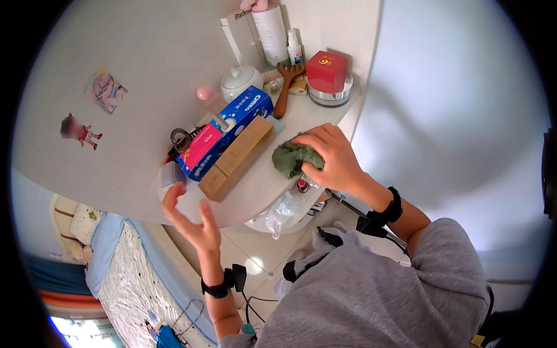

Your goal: The person wipes a red box, a brown box, and a white storage case with a green cloth before cleaning the surface of a sliding closet door by hand with the same cloth.

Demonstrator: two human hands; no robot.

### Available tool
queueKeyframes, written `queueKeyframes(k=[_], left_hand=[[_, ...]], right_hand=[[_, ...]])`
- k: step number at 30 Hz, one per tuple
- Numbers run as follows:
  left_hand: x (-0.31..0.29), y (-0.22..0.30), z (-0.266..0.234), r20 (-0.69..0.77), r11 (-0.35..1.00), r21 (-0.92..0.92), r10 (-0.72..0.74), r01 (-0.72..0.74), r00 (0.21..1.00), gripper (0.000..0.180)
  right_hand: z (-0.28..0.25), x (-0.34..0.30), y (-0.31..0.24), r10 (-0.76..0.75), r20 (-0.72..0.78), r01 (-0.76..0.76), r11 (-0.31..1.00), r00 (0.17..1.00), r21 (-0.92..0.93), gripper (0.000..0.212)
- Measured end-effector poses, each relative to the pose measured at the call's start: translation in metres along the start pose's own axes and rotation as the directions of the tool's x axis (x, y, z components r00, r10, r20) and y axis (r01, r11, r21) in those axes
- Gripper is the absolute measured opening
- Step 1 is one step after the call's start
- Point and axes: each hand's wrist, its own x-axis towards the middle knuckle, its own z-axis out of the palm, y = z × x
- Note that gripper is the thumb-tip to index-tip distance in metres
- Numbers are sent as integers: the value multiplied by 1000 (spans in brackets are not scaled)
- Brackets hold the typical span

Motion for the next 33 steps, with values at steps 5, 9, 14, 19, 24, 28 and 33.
queueKeyframes(k=[5, 9, 14, 19, 24, 28, 33], left_hand=[[18, 64, 7, 6, 975, -66, 213, -212, 977, 41], [26, 106, 50, 181, 981, -108, 179, -161, 967, 46], [39, 132, 102, 283, 992, -127, 59, -23, 957, 58], [62, 136, 162, 344, 986, -122, -61, 109, 937, 77], [74, 119, 208, 373, 938, -274, -101, 213, 922, 90], [76, 125, 224, 377, 937, -179, -216, 299, 901, 84], [79, 128, 226, 350, 965, -20, -238, 261, 906, 74]], right_hand=[[-12, 11, 34, -109, 173, 27, 908, 979, 417, 38], [-35, 9, 70, -104, 53, 53, 804, 993, 592, 37], [-52, 20, 96, 93, -329, 110, 829, 940, 548, 40], [-78, 40, 104, 109, -467, 205, 796, 877, 569, 41], [-81, 47, 106, 187, -464, 191, 734, 866, 652, 40], [-72, 53, 109, 154, -536, 229, 782, 830, 579, 40], [-70, 56, 100, 20, -559, 251, 880, 829, 404, 42]])
